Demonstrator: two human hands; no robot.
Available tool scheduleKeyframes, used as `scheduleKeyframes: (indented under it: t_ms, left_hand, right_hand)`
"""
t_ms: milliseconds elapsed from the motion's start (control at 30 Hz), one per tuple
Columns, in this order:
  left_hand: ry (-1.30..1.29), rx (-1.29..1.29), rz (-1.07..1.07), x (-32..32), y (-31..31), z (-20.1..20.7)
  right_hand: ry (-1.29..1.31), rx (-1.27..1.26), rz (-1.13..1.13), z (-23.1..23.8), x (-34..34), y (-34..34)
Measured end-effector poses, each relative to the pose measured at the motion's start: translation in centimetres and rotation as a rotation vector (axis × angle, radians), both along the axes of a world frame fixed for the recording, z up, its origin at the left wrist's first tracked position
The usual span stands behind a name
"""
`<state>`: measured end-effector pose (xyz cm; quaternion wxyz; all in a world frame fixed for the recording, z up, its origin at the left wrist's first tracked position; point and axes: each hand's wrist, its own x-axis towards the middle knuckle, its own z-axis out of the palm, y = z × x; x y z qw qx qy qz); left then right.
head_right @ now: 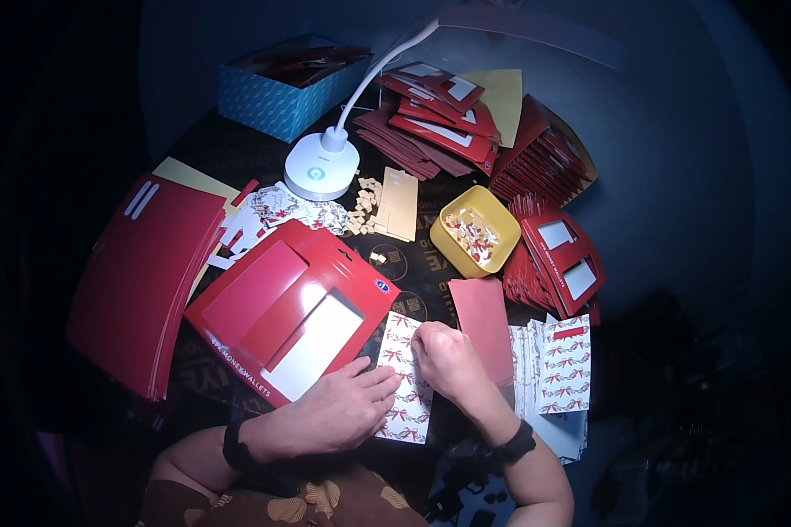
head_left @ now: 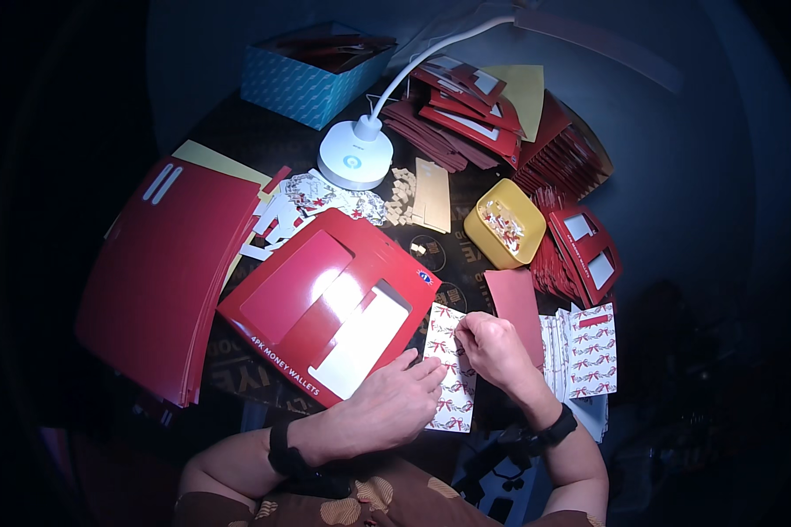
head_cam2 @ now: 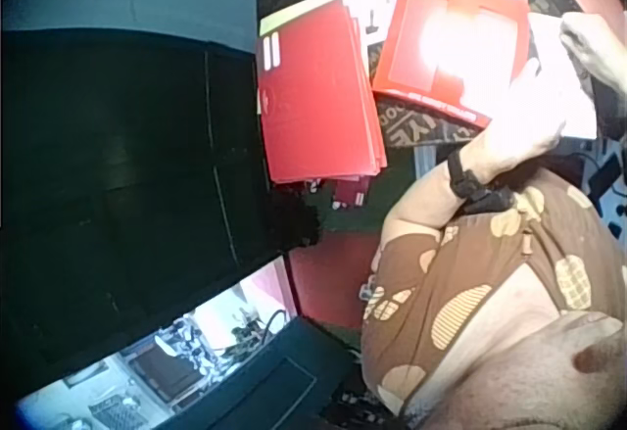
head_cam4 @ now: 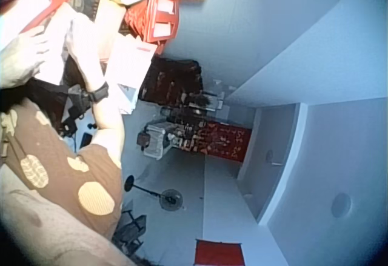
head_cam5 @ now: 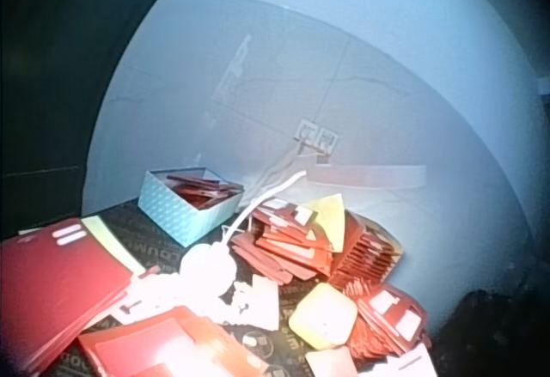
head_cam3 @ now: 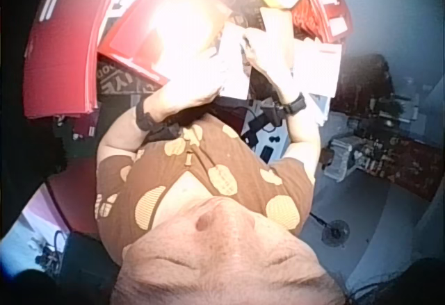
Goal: The person is placing decorative greeting cards or money wallets into red retail packaging folders.
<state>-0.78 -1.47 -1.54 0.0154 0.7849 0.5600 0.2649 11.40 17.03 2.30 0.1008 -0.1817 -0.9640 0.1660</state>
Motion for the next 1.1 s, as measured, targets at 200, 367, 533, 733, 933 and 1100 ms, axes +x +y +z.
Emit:
scheduleKeyframes:
  t_ms: [200, 367, 533, 733, 933, 1100]
  left_hand:
    - [-0.019, 0.044, -0.001, 0.0, 0.0, -0.3]
    - [-0.011, -0.005, -0.006, 0.0, 0.0, -0.2]
    - [-0.036, 0.043, -0.002, 0.0, 0.0, -0.4]
    - [-0.026, 0.062, 0.009, 0.1, 0.0, -0.4]
    - [-0.016, 0.028, 0.0, -0.1, 0.0, 0.2]
    - [-0.004, 0.01, -0.025, -0.1, 0.2, -0.1]
  right_hand:
    - [-0.026, 0.254, 0.031, -0.3, -0.2, -1.3]
    - [-0.035, 0.364, 0.066, -0.4, -0.3, -1.4]
    - [-0.038, 0.279, 0.031, -0.3, -0.5, -1.1]
    - [-0.024, 0.011, -0.079, -0.4, -0.5, 0.9]
    - [-0.004, -0.813, -0.379, 1.2, 0.1, 3.0]
    - [0.296, -0.554, -0.426, 5.1, -1.1, 6.3]
